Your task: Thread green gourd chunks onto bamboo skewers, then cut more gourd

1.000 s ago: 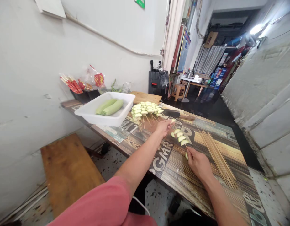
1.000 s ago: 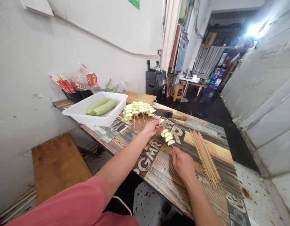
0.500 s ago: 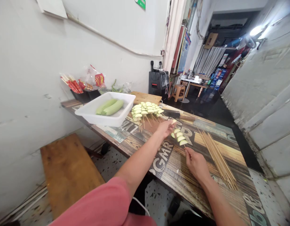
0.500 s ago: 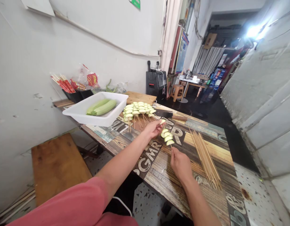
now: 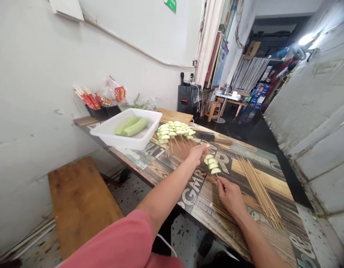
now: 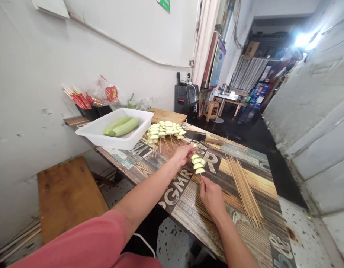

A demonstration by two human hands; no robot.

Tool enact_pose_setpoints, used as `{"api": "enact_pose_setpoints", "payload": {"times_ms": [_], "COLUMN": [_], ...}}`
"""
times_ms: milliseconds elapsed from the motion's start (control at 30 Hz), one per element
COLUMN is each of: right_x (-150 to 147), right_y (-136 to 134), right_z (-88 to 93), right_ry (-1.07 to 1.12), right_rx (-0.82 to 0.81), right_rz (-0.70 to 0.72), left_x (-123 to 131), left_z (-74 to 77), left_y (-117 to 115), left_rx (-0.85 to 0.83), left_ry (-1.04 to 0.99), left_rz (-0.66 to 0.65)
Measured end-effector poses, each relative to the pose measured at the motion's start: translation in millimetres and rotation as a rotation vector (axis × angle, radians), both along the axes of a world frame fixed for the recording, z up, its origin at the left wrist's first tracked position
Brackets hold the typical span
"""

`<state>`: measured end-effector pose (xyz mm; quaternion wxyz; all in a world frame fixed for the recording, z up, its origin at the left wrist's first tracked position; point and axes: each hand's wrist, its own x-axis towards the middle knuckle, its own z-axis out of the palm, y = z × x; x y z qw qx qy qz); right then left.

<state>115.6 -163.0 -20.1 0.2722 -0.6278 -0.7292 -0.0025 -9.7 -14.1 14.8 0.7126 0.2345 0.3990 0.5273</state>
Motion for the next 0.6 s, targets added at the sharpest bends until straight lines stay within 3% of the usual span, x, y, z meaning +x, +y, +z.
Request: {"api": "enact_pose_setpoints", "payload": {"times_ms": [267, 600], "right_x": [-0.4, 0.1], "right_y": [-0.9, 1.2], "right_z": [-3.7, 1.6], "right_ry": [-0.063, 0.335], "right_rx": [-0.039, -0.114], "right_rz": [-0.093, -0.028], "left_x": [2.5, 0.8], "left_z": [-3.9, 3.6], "left_y": [-1.6, -4.9], "left_rx": [0.017, -0.003], "left_ry": [0.051, 0.070], "left_rz": [-0.006, -0.070]}}
